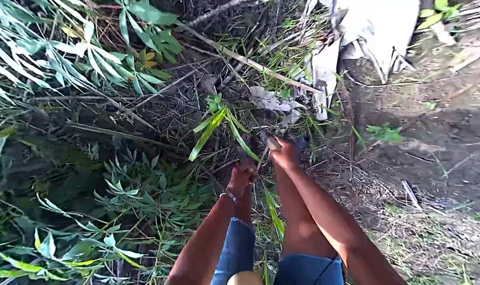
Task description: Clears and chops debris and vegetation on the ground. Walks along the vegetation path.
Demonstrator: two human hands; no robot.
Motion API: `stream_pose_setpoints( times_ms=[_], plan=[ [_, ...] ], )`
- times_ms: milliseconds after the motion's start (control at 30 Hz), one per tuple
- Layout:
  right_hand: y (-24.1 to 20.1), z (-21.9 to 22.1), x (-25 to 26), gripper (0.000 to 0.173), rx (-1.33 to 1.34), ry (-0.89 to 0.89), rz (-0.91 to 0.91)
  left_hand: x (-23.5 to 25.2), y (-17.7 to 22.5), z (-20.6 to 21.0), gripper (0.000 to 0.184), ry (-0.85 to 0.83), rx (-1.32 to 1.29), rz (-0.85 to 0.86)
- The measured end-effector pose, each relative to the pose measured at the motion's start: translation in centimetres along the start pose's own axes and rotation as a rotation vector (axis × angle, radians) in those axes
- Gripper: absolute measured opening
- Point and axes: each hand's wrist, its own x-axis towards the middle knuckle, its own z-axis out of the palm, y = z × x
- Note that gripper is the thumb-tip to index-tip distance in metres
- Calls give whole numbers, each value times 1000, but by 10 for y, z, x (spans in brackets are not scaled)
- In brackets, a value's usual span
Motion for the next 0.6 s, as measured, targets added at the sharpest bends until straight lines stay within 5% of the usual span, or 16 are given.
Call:
stream_pose_setpoints(
  times_ms=[100, 367, 600],
  plan=[
    [19, 26, 1, 65, -19, 10, -44, 6, -18, 1, 20, 15, -29, -50],
    [-21, -85, 70, 58, 150, -180, 172, 40, -16, 3, 21, -30, -28, -96],
    [27, -154, 162, 57, 50, -286, 18, 54, 11, 8, 21, -237, -141, 183]
  ],
)
